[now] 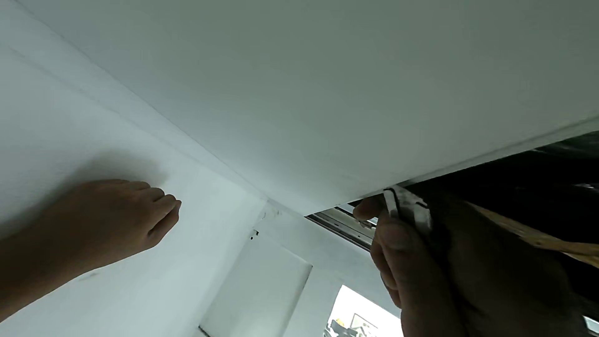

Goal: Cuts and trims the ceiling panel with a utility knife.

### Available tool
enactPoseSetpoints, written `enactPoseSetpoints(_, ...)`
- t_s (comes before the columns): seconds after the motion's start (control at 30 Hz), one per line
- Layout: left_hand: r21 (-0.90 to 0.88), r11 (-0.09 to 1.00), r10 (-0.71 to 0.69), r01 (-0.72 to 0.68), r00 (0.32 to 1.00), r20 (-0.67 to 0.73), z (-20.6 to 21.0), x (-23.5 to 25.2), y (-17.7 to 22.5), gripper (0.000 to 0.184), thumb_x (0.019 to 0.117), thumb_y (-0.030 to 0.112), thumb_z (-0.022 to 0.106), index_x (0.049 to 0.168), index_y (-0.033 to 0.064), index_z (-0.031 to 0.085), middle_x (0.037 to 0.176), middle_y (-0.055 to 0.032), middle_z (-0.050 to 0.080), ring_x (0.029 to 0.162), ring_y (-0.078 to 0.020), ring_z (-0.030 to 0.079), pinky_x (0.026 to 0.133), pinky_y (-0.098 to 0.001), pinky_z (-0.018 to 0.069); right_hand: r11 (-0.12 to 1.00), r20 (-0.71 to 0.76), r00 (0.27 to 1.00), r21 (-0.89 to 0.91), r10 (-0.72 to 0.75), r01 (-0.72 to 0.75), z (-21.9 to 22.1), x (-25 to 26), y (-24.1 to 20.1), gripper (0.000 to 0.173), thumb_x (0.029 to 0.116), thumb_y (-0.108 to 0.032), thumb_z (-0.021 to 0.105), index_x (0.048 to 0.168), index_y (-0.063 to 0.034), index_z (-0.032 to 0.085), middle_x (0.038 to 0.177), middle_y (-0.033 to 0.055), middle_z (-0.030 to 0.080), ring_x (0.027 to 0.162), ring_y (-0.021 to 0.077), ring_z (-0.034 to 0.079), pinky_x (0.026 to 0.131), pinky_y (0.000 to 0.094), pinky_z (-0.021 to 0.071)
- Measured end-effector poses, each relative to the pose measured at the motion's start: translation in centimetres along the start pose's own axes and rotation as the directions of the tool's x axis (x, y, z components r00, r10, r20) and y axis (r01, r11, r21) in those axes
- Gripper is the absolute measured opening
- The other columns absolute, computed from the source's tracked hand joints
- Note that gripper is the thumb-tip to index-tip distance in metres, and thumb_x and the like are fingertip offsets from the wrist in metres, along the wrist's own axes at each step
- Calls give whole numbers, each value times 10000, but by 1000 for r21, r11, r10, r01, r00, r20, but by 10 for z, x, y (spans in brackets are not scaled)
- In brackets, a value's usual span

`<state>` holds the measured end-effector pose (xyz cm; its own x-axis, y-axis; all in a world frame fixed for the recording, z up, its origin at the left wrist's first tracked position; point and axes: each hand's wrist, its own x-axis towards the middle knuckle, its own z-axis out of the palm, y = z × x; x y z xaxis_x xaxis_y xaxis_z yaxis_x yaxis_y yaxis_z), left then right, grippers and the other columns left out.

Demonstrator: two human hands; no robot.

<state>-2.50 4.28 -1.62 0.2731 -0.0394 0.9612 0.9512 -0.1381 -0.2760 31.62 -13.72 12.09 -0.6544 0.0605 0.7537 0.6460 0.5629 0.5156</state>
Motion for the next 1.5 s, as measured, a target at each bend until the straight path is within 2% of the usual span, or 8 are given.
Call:
enactPoseSetpoints(0.53, -1, 1000, 17, -17, 1000, 4, -2, 0, 1, 438, 985, 353, 399, 685, 122, 619, 571, -9, 501, 523, -209, 567, 433, -374, 418, 995, -84, 994, -78, -63, 57, 15, -3, 11, 260, 1082, -298, 457, 1139, -91, 603, 756, -7, 549, 564, 28, 489, 455, 194, 399)
enactPoseSetpoints(0.63, -6, 1000, 8, -8, 1000, 12, -3, 0, 0, 451, 992, 368, 396, 707, 127, 650, 583, -8, 523, 542, -209, 586, 449, -381, 443, 994, -91, 993, -89, -79, 70, 17, -2, 15, 272, 1087, -317, 444, 1130, -96, 596, 753, -12, 546, 560, 27, 490, 452, 199, 403)
enactPoseSetpoints(0.8, -3, 1000, 3, -3, 1000, 10, -3, 1, 1, 433, 982, 356, 403, 671, 134, 606, 562, 0, 483, 511, -196, 552, 429, -365, 409, 991, -106, 990, -107, -93, 82, 19, -3, 18, 277, 1084, -308, 444, 1157, -94, 603, 778, -4, 561, 569, 30, 489, 460, 199, 399)
enactPoseSetpoints(1.27, 12, 1000, 9, -9, 1000, 17, -3, 2, 1, 441, 983, 357, 399, 678, 127, 619, 565, 0, 492, 512, -196, 554, 422, -360, 404, 990, -105, 989, -106, -100, 88, 26, -5, 29, 247, 1071, -299, 447, 1112, -114, 606, 778, -36, 534, 582, -1, 454, 477, 167, 374)
enactPoseSetpoints(1.5, 15, 1000, 15, -16, 1000, 11, -1, 0, 0, 430, 989, 349, 398, 691, 126, 614, 575, -5, 491, 516, -204, 552, 428, -365, 408, 984, -114, 987, -155, -112, 93, 31, -6, 36, 278, 1074, -318, 430, 1122, -110, 608, 761, -30, 545, 564, 12, 464, 468, 190, 388)
